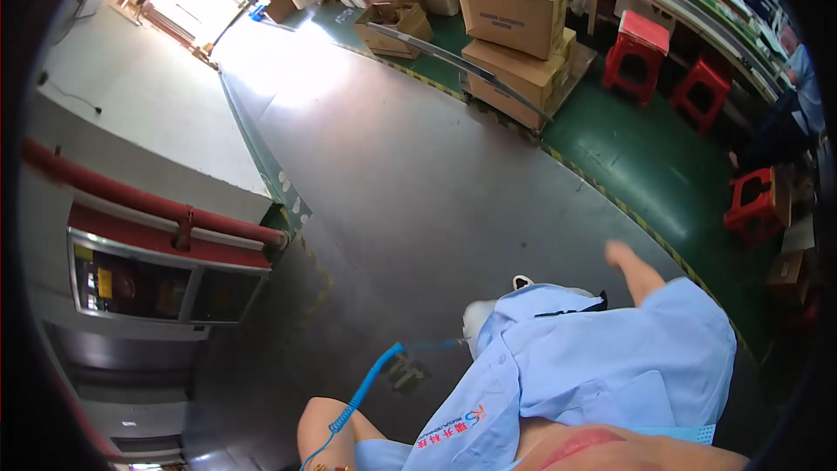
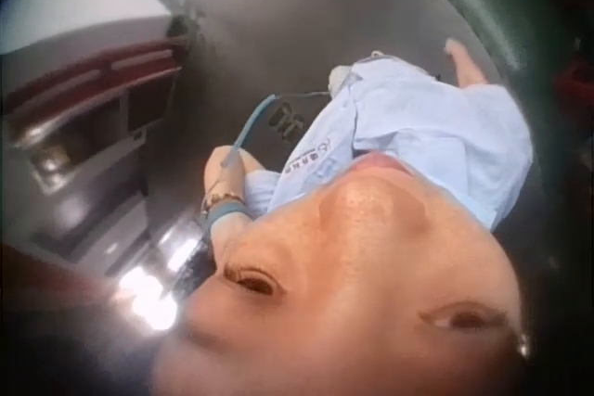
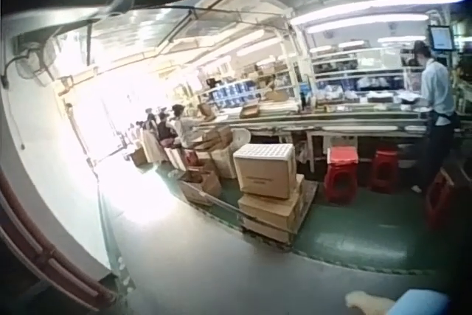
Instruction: The person assembles cardboard boxes by hand, then moves foam inserts, silver bags, and components from other boxes into the newly assembled boxes, organizing them within the boxes.
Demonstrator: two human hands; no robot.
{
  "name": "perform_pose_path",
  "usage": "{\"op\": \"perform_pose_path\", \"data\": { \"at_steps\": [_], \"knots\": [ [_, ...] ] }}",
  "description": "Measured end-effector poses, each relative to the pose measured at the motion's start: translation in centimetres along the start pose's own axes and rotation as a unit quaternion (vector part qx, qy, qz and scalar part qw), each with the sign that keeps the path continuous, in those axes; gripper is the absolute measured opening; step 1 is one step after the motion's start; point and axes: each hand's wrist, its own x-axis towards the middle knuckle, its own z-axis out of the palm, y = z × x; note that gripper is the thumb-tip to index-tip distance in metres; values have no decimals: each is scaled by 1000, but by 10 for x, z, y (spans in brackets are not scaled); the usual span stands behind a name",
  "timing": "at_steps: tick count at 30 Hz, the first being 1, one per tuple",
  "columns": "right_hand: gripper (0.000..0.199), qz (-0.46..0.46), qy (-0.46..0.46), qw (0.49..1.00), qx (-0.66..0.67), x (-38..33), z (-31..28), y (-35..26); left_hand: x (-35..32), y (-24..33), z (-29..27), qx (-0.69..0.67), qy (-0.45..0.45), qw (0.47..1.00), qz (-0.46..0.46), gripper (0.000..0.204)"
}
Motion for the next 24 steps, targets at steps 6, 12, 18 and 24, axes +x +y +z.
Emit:
{"op": "perform_pose_path", "data": {
  "at_steps": [6, 12, 18, 24],
  "knots": [
    [21, -363, 250, 886, 143, 107, -342, -407, -222, -50, 93, -10, 167, 986, -12, 12],
    [19, -488, 223, 830, 153, 103, -448, -552, -477, -83, 194, -101, -342, 719, -596, 17],
    [21, -309, 208, 835, 405, 137, -483, -554, -764, -45, 229, -375, -683, 297, -552, 25],
    [12, -182, 391, 683, 590, 212, -618, -558, -932, -45, 321, -493, -651, 202, -541, 28]
  ]
}}
